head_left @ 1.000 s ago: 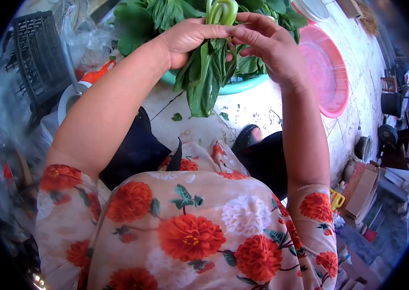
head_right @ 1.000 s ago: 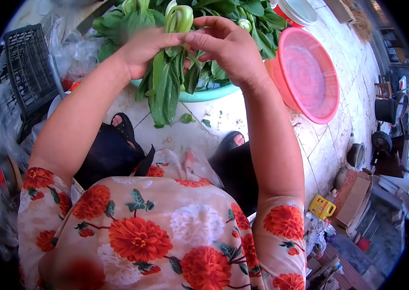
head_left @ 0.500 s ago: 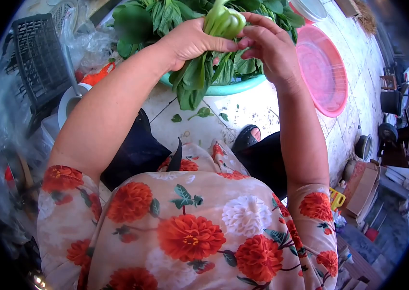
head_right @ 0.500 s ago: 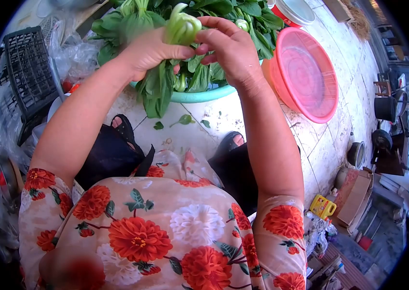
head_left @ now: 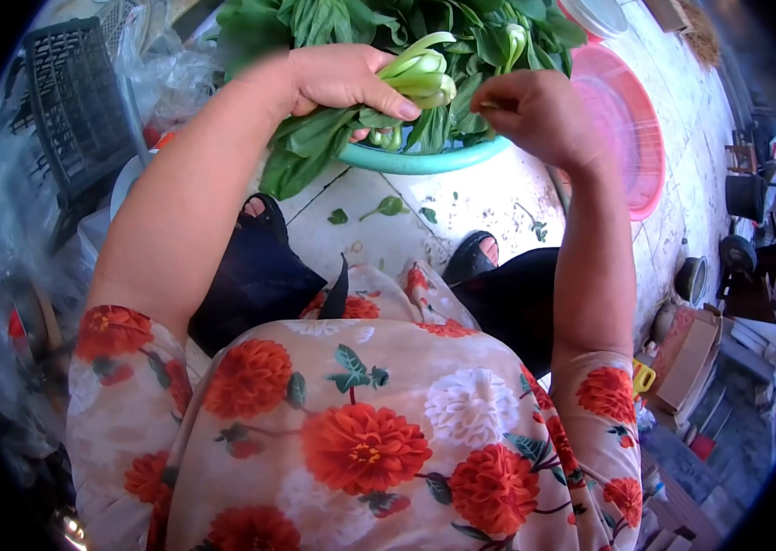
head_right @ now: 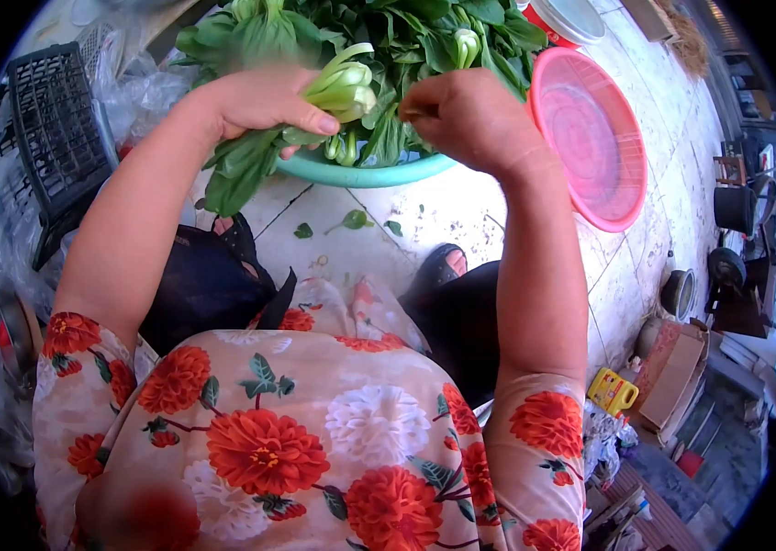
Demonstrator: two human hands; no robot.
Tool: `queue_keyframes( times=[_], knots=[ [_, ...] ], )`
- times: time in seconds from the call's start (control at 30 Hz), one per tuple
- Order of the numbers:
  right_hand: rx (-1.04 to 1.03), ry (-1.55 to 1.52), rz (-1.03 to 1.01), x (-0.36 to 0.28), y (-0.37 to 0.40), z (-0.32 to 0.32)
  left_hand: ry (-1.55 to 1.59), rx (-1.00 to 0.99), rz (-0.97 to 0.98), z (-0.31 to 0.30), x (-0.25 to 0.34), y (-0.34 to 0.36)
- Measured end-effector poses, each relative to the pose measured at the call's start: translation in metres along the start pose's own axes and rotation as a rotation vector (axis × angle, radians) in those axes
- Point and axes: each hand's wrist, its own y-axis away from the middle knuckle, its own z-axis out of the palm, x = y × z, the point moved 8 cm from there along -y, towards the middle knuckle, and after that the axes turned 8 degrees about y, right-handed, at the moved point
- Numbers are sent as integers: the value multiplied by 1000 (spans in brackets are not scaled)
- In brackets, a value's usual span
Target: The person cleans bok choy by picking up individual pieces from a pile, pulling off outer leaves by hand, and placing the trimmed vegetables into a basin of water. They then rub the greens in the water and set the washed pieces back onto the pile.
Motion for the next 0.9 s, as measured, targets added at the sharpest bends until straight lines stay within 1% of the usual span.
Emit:
queue_keyframes(
  times=[0.03, 0.07, 0.13, 0.17, 0.2, 0.27, 0.3, 0.33, 0.37, 0.4, 0.47, 0.53, 0.57, 0.6, 0.67, 0.77, 0.83, 0.9],
  knots=[
    [-71, -73, 39, 4, 5, 2, 23, -11, 41, 0, 3, 2],
    [-69, -75, 40, 5, 8, 2, 44, -21, 83, 1, 6, 2],
    [-294, 1, 24, 6, 16, 23, 81, -12, 96, 3, 9, 1],
    [-260, 35, -61, 7, 22, 29, 120, -5, 112, 4, 10, 1],
    [-258, 31, -57, 4, 22, 30, 159, 3, 126, 4, 11, 0],
    [84, -123, 20, -2, 16, 7, 177, -40, 127, 9, 9, -4],
    [231, -345, 65, 0, 12, -3, 225, -44, 140, 12, 8, -6],
    [230, -345, 66, -5, 8, -1, 273, -48, 154, 15, 9, -9],
    [281, -571, 43, -9, 6, -3, 354, -41, 145, 17, 8, -11],
    [332, -797, 19, -11, 4, -4, 352, -43, 143, 18, 8, -13],
    [343, -862, 22, -9, 0, 2, 337, -114, 142, 26, 7, -17],
    [283, -996, 166, 5, -1, 12, 328, -106, 157, 27, 7, -19],
    [279, -1032, 175, 6, 0, 11, 320, -97, 176, 26, 7, -20],
    [276, -1032, 174, 5, 0, 10, 312, -86, 195, 26, 9, -19],
    [285, -1018, 248, 7, 1, 13, 301, -60, 184, 25, 9, -16],
    [277, -1031, 251, 2, -1, 16, 250, -29, 211, 24, 11, -15],
    [283, -999, 274, 4, -2, 17, 243, -32, 173, 24, 10, -15],
    [290, -967, 295, 7, -4, 18, 244, -12, 180, 23, 12, -12]
  ],
)
